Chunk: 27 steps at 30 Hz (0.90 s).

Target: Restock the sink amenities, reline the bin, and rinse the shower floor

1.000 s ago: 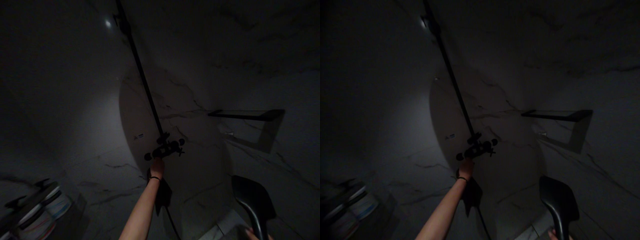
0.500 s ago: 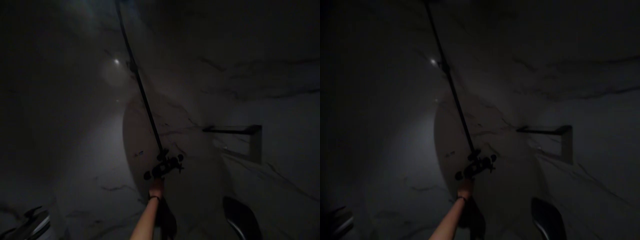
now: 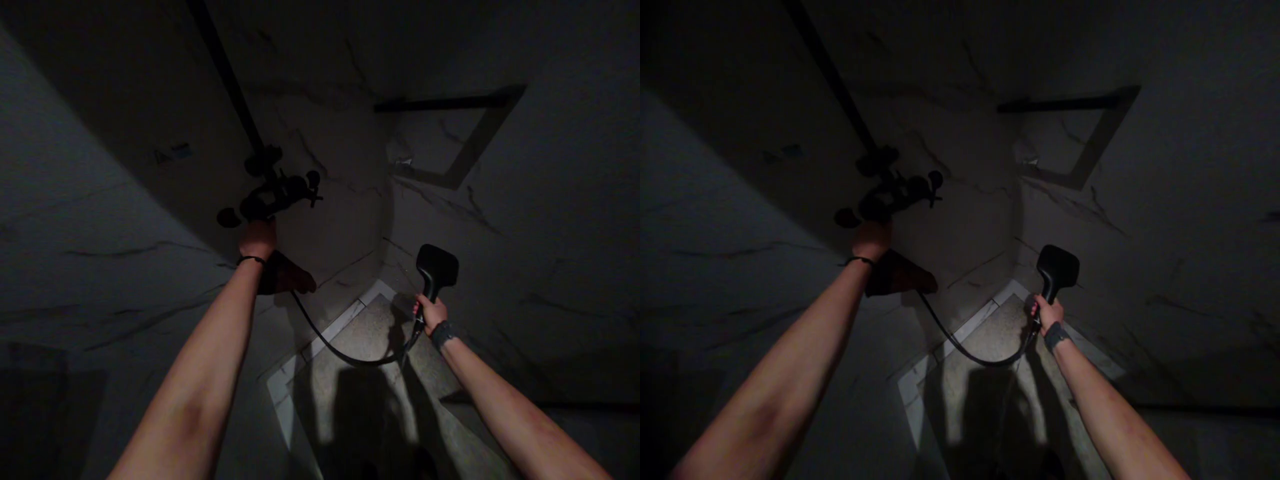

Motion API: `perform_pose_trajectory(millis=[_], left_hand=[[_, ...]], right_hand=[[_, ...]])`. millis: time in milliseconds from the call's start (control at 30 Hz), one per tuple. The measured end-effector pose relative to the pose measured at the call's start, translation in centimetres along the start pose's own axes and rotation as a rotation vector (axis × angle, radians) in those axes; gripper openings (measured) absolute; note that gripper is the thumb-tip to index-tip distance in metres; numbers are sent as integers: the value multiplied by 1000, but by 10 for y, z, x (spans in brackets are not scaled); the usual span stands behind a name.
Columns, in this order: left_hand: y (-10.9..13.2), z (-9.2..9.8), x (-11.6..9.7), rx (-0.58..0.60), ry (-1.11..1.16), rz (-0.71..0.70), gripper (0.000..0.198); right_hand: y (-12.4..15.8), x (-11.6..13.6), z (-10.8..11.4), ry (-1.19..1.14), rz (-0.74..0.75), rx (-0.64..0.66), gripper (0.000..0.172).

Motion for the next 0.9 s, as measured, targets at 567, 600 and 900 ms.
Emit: perform_pose_trajectory(millis=[567, 600, 900], left_hand=[[6, 4, -7, -66, -34, -8, 53], [6, 3, -6, -70, -39, 4, 53], [0, 0, -3, 31, -109, -18, 51]], right_hand=[[-102, -37, -151, -342, -100, 29, 24], [-102, -39, -155, -355, -105, 43, 24], [-80, -21, -176, -412, -126, 145, 23]])
Point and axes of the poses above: each hand's wrist, its own y-axis away from the middle knuckle, its own z-axis out of the back of the hand, x = y × z, the point moved 9 cm from there along -y, towards the middle knuckle
